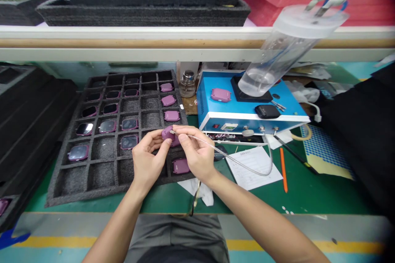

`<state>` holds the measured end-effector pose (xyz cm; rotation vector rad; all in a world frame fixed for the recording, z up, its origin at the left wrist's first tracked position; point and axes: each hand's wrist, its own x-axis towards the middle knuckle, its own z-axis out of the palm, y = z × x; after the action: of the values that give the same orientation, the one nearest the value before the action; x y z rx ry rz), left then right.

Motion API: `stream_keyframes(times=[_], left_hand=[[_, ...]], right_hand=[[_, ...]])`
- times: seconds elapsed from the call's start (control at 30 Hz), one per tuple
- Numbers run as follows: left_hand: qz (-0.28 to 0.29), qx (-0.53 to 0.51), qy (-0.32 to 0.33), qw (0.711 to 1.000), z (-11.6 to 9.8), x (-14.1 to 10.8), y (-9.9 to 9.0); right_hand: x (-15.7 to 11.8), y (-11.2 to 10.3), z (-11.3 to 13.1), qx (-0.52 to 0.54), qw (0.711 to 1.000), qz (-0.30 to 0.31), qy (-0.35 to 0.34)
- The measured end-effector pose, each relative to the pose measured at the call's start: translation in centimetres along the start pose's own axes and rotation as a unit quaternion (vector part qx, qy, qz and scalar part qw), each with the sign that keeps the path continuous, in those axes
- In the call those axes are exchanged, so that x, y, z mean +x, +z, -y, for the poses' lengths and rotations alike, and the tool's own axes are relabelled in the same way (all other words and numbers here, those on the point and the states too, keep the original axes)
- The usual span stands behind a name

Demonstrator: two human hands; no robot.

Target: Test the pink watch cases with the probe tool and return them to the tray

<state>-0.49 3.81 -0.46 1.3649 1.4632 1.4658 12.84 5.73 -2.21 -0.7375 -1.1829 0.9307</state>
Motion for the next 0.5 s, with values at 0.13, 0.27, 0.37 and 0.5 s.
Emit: stream_keyframes(times=[0.13, 0.27, 0.37, 0.5], left_hand=[[0.0, 0.001, 0.003, 1.0, 0.2, -0.01, -0.02], [0.001, -0.003, 0.004, 1.0, 0.28, 0.02, 0.05], [0.001, -0.007, 0.003, 1.0, 0.16, -0.02, 0.02], [0.004, -0.011, -0.001, 1.0, -0.05, -0.02, -0.2]], right_hand=[[-0.05, -0.03, 0.03, 0.011, 1.0, 0.002, 0.009], [-0.07, -0.07, -0.01, 0.02, 1.0, 0.004, 0.005], [-0.08, -0.1, -0.02, 0.024, 1.0, 0.008, 0.004], [-0.09, -0.14, -0.04, 0.018, 1.0, 0.01, 0.002]])
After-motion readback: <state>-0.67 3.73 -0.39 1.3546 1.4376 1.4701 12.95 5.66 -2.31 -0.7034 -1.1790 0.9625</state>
